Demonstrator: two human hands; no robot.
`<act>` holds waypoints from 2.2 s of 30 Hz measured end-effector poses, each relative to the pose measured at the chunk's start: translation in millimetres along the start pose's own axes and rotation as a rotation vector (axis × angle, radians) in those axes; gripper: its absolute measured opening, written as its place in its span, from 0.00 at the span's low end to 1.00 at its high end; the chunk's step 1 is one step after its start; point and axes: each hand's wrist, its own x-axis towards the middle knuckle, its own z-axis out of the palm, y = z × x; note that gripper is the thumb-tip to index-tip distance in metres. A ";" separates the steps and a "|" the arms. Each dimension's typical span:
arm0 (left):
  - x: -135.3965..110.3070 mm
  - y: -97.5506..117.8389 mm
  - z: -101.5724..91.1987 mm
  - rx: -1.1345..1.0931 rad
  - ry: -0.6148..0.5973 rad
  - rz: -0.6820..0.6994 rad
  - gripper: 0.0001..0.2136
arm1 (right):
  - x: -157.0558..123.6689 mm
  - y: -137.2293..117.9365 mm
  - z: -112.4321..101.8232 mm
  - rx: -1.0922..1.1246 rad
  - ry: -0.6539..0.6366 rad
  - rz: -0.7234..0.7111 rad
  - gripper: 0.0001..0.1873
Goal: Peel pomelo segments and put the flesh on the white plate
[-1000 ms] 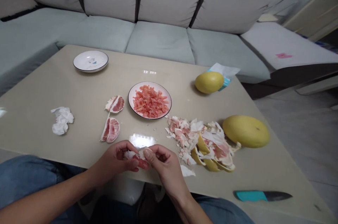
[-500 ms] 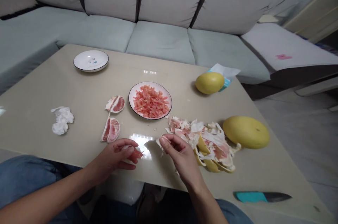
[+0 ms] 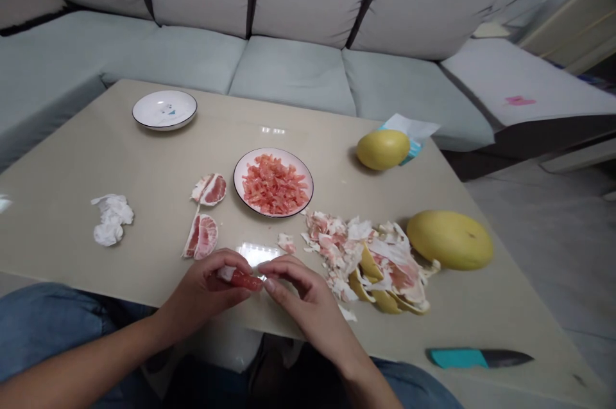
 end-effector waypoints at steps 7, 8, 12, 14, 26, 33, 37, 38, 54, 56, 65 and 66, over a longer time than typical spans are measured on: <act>1.2 -3.0 2.1 -0.096 -0.001 -0.204 0.10 | 0.3 2.6 2.9 0.026 0.058 -0.037 0.10; 1.7 -3.0 2.2 -0.130 -0.001 -0.230 0.11 | 0.4 2.6 2.4 0.024 0.060 -0.040 0.11; 3.5 -0.9 2.7 -0.212 -0.001 -0.267 0.11 | 0.0 2.0 1.4 0.022 0.057 -0.042 0.11; 4.4 0.1 3.2 -0.252 0.000 -0.287 0.11 | -0.6 1.6 1.1 0.024 0.058 -0.046 0.11; 2.3 4.6 4.7 -0.296 -0.156 -0.338 0.16 | -1.4 3.2 3.6 0.107 -0.011 0.023 0.11; 4.2 5.3 6.3 -0.106 -0.227 -0.284 0.08 | -1.8 5.5 9.1 0.147 -0.040 0.015 0.11; 6.8 3.5 5.6 -0.096 -0.214 -0.229 0.05 | -3.2 2.5 11.0 0.134 -0.026 -0.004 0.12; 6.8 3.0 4.9 -0.098 -0.214 -0.236 0.05 | -3.7 1.3 10.4 0.132 -0.018 -0.005 0.12; 7.1 -7.6 -2.9 -0.620 -0.098 -0.590 0.08 | 17.0 37.7 -42.0 -1.114 0.418 -0.306 0.07; 7.1 -7.4 -3.0 -0.623 -0.092 -0.593 0.08 | 17.0 34.7 -38.6 -1.086 0.435 -0.343 0.06; 6.0 -1.2 3.3 -0.557 -0.137 -0.526 0.10 | -0.6 9.3 1.9 -0.454 -0.015 -0.380 0.23; 5.7 -1.1 4.0 -0.556 -0.147 -0.521 0.10 | -1.6 9.0 5.9 -0.439 -0.040 -0.389 0.22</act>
